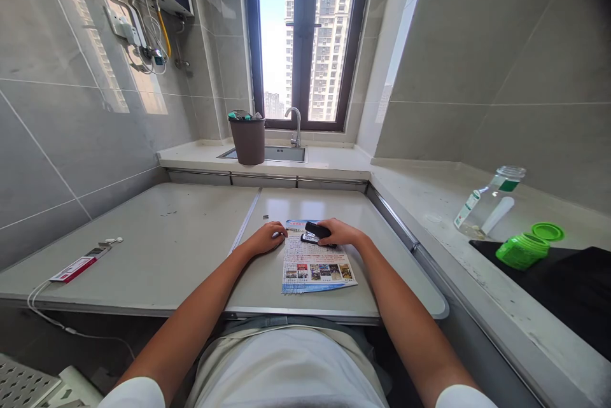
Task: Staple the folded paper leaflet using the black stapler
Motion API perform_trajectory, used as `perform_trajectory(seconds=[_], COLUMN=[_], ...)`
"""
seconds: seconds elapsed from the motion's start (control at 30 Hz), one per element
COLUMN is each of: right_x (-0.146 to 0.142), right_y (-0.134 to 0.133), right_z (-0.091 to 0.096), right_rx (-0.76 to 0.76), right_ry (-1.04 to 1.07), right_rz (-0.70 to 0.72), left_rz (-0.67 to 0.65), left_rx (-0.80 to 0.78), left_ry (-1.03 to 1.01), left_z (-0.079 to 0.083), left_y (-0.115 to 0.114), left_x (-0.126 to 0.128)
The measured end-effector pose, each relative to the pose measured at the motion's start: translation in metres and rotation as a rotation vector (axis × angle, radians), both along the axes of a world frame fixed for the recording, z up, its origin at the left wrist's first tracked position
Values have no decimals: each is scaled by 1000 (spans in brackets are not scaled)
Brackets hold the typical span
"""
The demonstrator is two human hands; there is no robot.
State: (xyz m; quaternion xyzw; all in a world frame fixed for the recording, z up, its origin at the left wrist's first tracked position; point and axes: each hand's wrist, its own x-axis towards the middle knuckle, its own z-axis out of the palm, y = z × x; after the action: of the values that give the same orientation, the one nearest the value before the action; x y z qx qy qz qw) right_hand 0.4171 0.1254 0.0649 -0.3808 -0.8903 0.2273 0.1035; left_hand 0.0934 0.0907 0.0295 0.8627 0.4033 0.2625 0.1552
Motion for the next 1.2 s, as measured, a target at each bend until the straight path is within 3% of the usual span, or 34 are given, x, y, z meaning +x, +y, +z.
perform_trajectory(seconds=[0.23, 0.5, 0.77, 1.2], right_x=[-15, -26, -29, -28], right_y=[-5, 5, 16, 6], right_z=[-1, -23, -37, -24], right_rx=[240, 237, 213, 238], right_ry=[7, 67, 141, 108], right_rz=[-36, -33, 24, 57], left_rz=[-27, -81, -22, 3], left_rx=[16, 45, 35, 89], left_ry=[-12, 49, 45, 78], left_z=[1, 9, 1, -3], left_y=[-1, -11, -6, -4], left_x=[0, 5, 12, 18])
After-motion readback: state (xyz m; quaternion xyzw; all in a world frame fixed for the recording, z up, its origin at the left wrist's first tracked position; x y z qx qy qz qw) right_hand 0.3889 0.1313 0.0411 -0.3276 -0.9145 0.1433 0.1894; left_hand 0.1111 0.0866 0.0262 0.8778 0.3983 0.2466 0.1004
